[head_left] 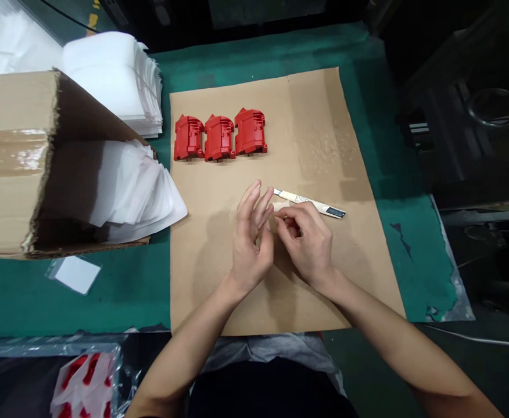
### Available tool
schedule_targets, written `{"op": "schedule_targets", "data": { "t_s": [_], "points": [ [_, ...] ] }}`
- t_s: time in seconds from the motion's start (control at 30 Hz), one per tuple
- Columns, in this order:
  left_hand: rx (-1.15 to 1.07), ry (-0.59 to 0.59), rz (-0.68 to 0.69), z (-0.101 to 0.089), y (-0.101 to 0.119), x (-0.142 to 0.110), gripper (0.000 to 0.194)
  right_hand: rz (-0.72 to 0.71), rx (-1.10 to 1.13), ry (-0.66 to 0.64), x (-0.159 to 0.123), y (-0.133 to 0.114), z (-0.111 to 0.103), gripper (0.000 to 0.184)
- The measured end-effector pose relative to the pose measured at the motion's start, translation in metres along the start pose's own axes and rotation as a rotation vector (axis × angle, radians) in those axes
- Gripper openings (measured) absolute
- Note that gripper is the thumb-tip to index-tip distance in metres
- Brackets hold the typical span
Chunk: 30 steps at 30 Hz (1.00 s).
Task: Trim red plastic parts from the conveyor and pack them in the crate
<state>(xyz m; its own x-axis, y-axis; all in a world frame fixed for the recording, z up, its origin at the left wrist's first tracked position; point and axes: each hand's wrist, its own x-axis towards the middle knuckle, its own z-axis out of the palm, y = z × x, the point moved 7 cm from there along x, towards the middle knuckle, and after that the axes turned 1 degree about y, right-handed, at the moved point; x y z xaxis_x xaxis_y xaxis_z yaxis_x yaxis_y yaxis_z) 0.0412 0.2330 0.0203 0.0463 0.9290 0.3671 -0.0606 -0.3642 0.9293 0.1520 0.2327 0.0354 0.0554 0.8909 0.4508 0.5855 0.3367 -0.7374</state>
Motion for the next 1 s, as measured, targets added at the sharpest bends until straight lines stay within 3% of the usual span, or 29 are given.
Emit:
{"op": "schedule_targets", "data": {
  "t_s": [0.27,0.47,0.6,0.9,1.0],
  "points": [
    [-0.029,0.025,-0.052,-0.002,-0.003,0.001,0.058,-0.024,-0.020,0.013,-0.001,-0.001,0.000,0.008],
    [0.115,-0.102,0.092,0.004,0.003,0.001,0.058,-0.021,0.006,-0.001,-0.002,0.001,0.001,0.008],
    [0.128,-0.099,0.107,0.004,0.003,0.001,0.058,0.000,0.019,-0.029,-0.002,0.002,0.003,0.008],
    [-0.149,0.037,-0.143,-0.003,-0.007,0.004,0.054,0.000,0.005,0.027,0.001,0.004,-0.002,0.005],
    [-0.292,0.065,-0.252,-0.007,-0.013,0.007,0.054,0.005,0.012,-0.018,0.000,0.006,0.002,0.012]
  ]
}}
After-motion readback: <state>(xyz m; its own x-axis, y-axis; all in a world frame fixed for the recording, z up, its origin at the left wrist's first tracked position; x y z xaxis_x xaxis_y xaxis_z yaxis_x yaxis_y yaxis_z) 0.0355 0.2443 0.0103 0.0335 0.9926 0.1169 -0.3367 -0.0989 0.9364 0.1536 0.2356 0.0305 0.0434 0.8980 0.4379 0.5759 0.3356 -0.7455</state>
